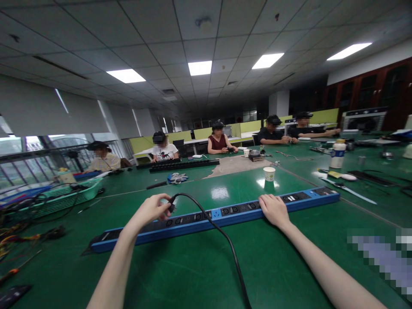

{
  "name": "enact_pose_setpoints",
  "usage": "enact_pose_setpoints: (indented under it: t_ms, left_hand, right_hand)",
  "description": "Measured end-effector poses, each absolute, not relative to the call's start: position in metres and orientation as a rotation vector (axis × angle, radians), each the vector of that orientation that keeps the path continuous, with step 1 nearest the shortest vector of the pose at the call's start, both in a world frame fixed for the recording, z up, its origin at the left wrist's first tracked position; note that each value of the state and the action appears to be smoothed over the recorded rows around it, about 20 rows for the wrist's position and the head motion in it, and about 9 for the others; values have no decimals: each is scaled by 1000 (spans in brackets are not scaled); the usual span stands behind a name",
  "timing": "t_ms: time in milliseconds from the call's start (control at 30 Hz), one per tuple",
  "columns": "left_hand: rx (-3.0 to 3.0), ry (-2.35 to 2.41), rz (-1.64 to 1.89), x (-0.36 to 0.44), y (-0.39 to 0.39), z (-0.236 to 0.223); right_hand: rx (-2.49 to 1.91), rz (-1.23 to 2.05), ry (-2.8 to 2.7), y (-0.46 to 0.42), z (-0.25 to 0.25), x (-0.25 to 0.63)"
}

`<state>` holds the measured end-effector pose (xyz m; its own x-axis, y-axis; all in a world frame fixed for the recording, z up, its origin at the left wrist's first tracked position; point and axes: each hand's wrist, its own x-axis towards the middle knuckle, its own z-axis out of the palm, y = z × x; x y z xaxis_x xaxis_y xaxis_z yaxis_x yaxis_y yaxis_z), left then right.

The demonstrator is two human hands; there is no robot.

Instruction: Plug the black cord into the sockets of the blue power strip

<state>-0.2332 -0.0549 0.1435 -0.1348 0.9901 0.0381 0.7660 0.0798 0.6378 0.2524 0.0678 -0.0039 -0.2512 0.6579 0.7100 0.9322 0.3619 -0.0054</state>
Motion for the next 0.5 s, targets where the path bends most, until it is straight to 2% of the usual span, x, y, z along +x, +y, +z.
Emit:
enact_pose_setpoints:
  t_ms: [133, 300, 500]
  left_hand:
    - [1459, 1685, 866, -228, -44, 123]
    - [1338, 1602, 821, -224, -39, 111]
    - [1472, 1643, 746, -212, -35, 102]
  right_hand:
    - [-1381, -573, -1994, 68, -3, 252]
    - [-1374, -575, -1997, 69, -4, 253]
    - [-1372, -548, -2004, 68, -4, 253]
